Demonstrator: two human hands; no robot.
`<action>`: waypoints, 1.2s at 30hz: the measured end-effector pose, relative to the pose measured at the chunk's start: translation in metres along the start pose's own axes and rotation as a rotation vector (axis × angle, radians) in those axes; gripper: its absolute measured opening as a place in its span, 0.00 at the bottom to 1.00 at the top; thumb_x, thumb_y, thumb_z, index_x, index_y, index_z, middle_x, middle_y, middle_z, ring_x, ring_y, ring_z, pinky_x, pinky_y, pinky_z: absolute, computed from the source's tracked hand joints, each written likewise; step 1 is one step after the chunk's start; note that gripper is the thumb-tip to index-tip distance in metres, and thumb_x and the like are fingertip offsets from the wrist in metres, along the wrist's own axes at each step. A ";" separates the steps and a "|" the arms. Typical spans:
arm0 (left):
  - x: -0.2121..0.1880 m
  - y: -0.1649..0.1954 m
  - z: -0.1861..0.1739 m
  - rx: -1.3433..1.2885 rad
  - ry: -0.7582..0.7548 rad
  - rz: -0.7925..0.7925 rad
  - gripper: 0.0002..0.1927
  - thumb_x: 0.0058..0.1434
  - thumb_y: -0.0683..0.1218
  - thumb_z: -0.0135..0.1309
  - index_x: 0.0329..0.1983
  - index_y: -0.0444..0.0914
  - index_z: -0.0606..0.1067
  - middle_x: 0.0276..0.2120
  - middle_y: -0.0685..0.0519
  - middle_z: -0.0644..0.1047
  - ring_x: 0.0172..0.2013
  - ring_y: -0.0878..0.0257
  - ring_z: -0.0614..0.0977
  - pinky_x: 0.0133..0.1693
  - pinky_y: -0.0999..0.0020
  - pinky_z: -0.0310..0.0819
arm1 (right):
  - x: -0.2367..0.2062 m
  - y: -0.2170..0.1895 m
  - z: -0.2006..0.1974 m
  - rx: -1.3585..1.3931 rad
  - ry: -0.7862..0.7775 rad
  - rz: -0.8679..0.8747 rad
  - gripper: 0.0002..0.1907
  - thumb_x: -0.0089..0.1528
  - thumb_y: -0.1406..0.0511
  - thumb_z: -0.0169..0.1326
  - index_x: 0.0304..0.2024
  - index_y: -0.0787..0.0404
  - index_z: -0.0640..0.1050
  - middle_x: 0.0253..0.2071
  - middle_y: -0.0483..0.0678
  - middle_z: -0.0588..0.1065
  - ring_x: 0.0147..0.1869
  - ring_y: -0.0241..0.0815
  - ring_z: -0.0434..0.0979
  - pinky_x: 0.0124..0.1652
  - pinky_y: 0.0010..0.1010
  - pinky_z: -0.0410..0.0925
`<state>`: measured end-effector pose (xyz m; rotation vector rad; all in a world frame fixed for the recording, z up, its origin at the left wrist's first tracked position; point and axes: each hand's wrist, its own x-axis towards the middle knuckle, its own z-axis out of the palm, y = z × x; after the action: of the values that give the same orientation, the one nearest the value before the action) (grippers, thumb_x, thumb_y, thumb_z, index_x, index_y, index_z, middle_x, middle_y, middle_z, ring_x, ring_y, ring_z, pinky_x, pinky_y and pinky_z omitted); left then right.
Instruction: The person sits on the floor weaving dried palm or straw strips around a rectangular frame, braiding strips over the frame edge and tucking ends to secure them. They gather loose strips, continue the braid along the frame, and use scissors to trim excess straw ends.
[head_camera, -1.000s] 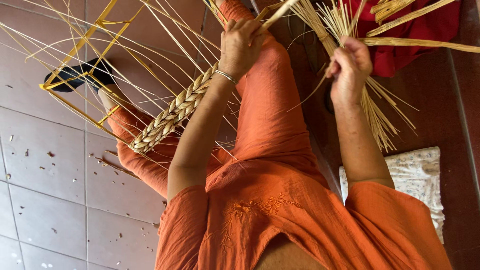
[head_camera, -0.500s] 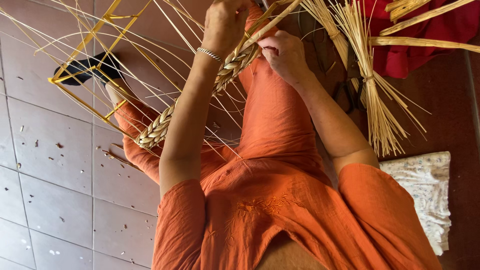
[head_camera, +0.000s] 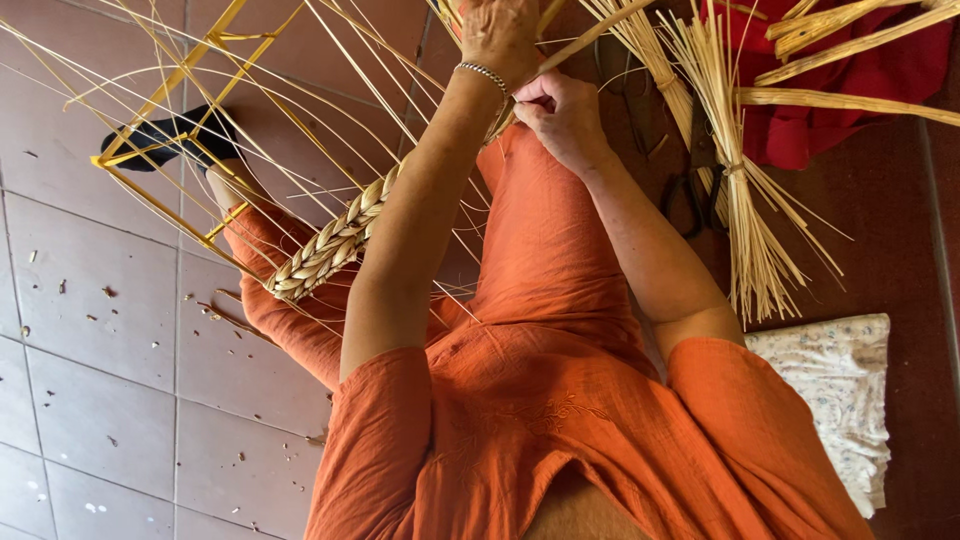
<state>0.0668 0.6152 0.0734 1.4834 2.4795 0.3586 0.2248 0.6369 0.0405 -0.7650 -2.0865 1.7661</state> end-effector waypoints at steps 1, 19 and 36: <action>-0.003 -0.002 0.001 -0.072 -0.007 -0.025 0.16 0.53 0.40 0.56 0.46 0.38 0.76 0.39 0.45 0.79 0.38 0.52 0.82 0.37 0.56 0.75 | 0.002 0.000 -0.001 0.015 -0.018 0.030 0.05 0.63 0.71 0.63 0.41 0.66 0.82 0.32 0.45 0.81 0.30 0.27 0.76 0.30 0.21 0.71; -0.181 -0.037 0.005 -1.610 0.344 -0.289 0.27 0.78 0.57 0.36 0.57 0.31 0.73 0.58 0.40 0.77 0.55 0.54 0.83 0.60 0.57 0.81 | 0.043 0.023 -0.011 0.112 -0.123 -0.126 0.10 0.68 0.62 0.62 0.44 0.63 0.78 0.39 0.45 0.81 0.41 0.32 0.82 0.44 0.25 0.77; -0.170 -0.032 0.006 -0.558 0.352 0.176 0.25 0.62 0.28 0.45 0.61 0.36 0.72 0.62 0.40 0.75 0.56 0.52 0.84 0.54 0.63 0.81 | 0.078 0.010 0.012 0.224 -0.226 0.129 0.10 0.68 0.62 0.57 0.46 0.62 0.82 0.39 0.49 0.83 0.39 0.36 0.83 0.42 0.27 0.79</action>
<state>0.1203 0.4511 0.0693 1.4786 2.2005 1.3202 0.1565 0.6727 0.0194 -0.6765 -1.9625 2.2025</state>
